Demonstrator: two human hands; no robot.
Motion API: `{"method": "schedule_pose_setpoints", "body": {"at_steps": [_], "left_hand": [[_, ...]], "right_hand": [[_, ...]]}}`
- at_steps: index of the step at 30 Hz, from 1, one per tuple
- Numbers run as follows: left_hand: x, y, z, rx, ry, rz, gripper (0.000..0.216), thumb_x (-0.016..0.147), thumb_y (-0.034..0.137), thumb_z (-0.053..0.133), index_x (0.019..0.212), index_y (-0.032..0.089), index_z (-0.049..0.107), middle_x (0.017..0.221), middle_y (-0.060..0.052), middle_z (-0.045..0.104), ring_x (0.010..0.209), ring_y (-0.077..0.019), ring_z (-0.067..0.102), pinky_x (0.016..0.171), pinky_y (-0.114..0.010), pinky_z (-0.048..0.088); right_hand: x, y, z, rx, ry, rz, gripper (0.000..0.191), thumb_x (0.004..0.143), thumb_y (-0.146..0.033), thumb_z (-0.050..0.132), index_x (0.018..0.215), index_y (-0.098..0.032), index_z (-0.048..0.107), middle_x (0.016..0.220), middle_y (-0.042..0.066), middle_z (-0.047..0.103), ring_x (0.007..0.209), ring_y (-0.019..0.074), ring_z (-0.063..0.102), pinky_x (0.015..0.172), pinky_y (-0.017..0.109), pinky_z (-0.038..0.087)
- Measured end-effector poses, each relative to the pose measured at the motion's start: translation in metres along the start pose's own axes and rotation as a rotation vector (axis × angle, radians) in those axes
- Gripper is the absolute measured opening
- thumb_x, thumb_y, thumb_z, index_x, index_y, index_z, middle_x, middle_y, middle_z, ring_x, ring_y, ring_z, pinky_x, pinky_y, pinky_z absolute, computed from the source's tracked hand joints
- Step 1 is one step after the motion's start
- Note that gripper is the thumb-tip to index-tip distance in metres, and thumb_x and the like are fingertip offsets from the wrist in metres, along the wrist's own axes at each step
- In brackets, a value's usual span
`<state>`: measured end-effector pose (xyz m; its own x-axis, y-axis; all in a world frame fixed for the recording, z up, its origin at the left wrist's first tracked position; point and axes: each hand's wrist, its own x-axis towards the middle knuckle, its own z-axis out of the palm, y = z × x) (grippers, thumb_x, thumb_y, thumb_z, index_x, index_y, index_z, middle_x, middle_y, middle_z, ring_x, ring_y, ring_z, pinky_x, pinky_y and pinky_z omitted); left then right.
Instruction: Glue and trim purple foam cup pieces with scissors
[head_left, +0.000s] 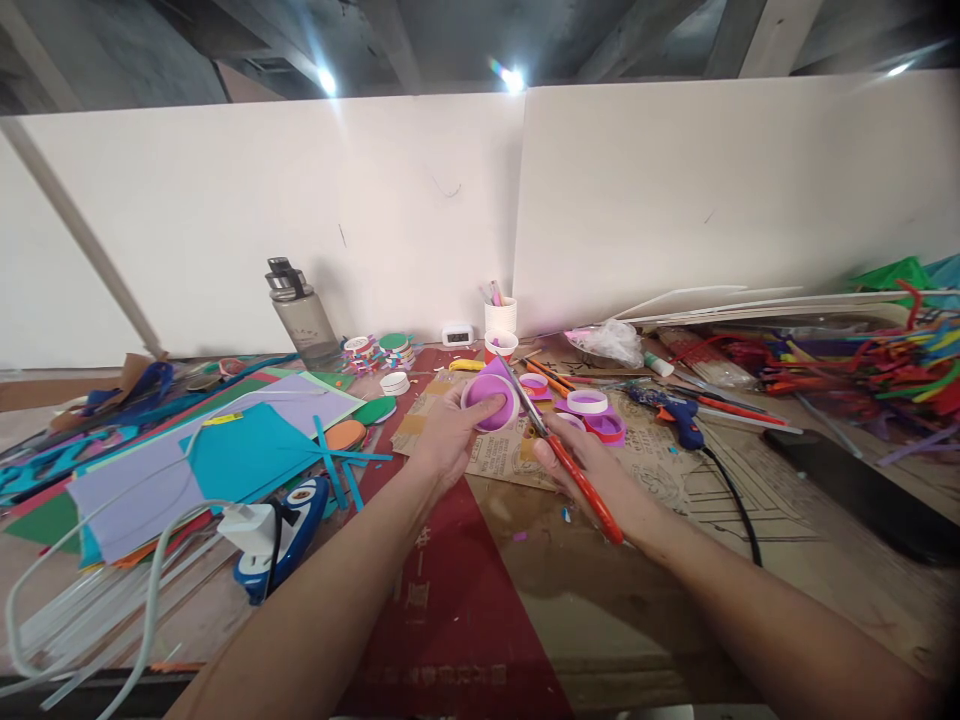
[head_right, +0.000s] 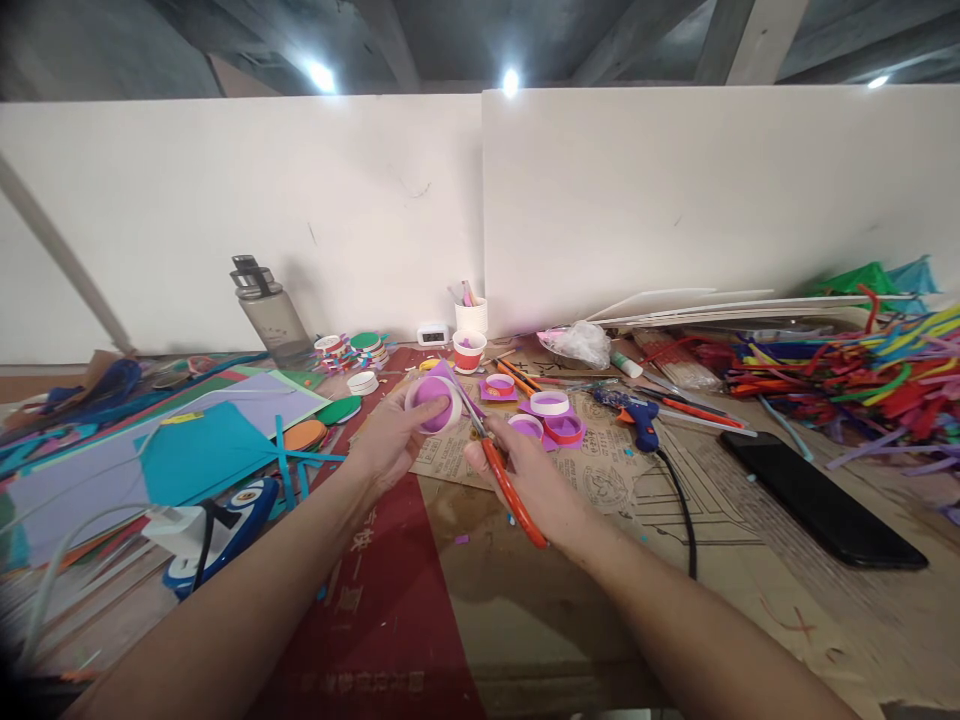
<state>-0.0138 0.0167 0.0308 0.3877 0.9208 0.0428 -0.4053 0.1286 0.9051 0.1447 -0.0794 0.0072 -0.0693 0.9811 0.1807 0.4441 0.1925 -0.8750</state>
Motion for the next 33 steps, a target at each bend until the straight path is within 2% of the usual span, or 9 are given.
{"method": "schedule_pose_setpoints", "body": {"at_steps": [14, 18, 29, 33], "left_hand": [[0.003, 0.005, -0.005, 0.028, -0.036, 0.0, 0.041, 0.052, 0.024, 0.093, 0.089, 0.017, 0.075, 0.083, -0.002, 0.073, 0.077, -0.0152, 0.065, 0.08, -0.029, 0.049], [0.005, 0.006, -0.01, 0.087, -0.071, 0.005, 0.039, 0.054, 0.025, 0.091, 0.088, 0.015, 0.076, 0.085, -0.003, 0.073, 0.076, -0.0136, 0.063, 0.079, -0.027, 0.047], [0.008, 0.007, -0.017, 0.115, -0.136, 0.0, 0.038, 0.059, 0.027, 0.089, 0.092, 0.015, 0.076, 0.09, -0.006, 0.075, 0.076, -0.0148, 0.065, 0.077, -0.027, 0.047], [0.011, 0.006, -0.02, 0.099, -0.097, 0.012, 0.038, 0.058, 0.025, 0.089, 0.091, 0.015, 0.075, 0.089, -0.004, 0.074, 0.075, -0.0138, 0.064, 0.075, -0.026, 0.047]], "right_hand": [[-0.001, -0.004, -0.003, -0.084, 0.013, 0.001, 0.032, 0.095, -0.051, 0.048, 0.1, -0.02, 0.056, 0.071, -0.005, 0.043, 0.06, 0.011, 0.037, 0.052, 0.024, 0.031], [-0.001, -0.005, -0.003, -0.116, 0.013, -0.013, 0.032, 0.095, -0.052, 0.049, 0.094, -0.02, 0.054, 0.073, -0.004, 0.045, 0.063, 0.0118, 0.039, 0.054, 0.024, 0.032], [-0.002, -0.011, -0.002, -0.027, -0.022, 0.024, 0.033, 0.092, -0.054, 0.054, 0.089, -0.021, 0.05, 0.064, -0.007, 0.038, 0.053, 0.0091, 0.036, 0.048, 0.023, 0.028], [-0.001, -0.006, -0.001, -0.003, -0.023, 0.001, 0.033, 0.093, -0.053, 0.053, 0.09, -0.021, 0.051, 0.064, -0.007, 0.038, 0.053, 0.0091, 0.035, 0.047, 0.023, 0.027]]}}
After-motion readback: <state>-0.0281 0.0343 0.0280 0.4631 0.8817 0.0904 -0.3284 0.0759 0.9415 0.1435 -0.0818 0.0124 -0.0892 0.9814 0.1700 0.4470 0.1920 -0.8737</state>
